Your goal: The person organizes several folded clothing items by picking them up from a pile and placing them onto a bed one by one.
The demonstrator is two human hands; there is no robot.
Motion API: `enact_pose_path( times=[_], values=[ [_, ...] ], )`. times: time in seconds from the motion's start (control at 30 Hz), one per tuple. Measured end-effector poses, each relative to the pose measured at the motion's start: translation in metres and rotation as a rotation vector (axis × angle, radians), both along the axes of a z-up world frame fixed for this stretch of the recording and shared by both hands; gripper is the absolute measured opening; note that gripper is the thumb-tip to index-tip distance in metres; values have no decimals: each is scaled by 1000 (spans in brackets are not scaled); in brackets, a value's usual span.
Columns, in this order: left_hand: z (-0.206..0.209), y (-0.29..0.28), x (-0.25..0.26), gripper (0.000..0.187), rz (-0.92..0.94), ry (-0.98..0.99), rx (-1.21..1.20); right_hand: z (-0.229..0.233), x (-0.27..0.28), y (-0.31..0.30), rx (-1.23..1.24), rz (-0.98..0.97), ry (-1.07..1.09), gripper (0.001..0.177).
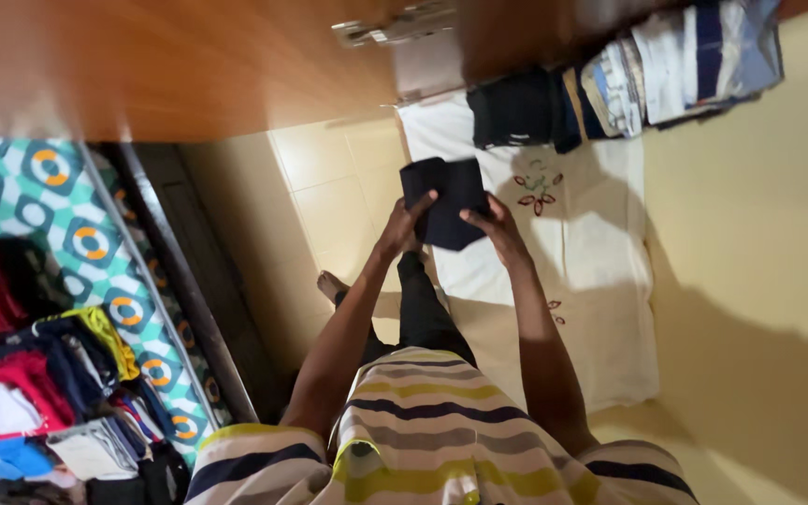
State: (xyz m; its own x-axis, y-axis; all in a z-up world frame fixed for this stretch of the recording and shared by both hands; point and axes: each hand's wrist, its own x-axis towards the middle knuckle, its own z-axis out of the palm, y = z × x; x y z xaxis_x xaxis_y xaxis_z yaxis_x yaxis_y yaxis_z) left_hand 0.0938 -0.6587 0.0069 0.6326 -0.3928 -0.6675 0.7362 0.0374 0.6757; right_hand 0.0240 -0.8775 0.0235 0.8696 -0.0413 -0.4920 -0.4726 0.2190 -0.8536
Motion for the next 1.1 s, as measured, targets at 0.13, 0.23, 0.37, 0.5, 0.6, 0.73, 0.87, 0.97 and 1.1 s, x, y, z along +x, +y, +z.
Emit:
enact_pose_path(
  times=[0.13,0.23,0.37,0.5,0.6,0.73,0.87,0.97,1.1],
  values=[
    [27,39,-26,64,23,16,-23,6,3,37,57,107,226,44],
    [37,74,-44,64,117,-47,-154,22,6,68,92,207,235,42],
    [40,124,-64,70,99,-121,-125,37,13,111,230,336,209,39],
    [54,177,-82,77,163,-176,-264,45,15,156,278,425,143,36],
    [70,215,-94,71,197,-202,-277,63,16,202,287,454,181,40],
    [87,264,-112,61,369,-242,-255,88,20,267,-15,507,52,36],
    [99,311,-129,48,507,-218,-194,104,18,326,-266,529,-148,34],
    [112,347,-142,45,587,-236,-165,115,12,367,-249,555,-176,38],
    [130,393,-159,42,653,-242,-175,130,6,418,-14,624,-106,50]
  ],
)
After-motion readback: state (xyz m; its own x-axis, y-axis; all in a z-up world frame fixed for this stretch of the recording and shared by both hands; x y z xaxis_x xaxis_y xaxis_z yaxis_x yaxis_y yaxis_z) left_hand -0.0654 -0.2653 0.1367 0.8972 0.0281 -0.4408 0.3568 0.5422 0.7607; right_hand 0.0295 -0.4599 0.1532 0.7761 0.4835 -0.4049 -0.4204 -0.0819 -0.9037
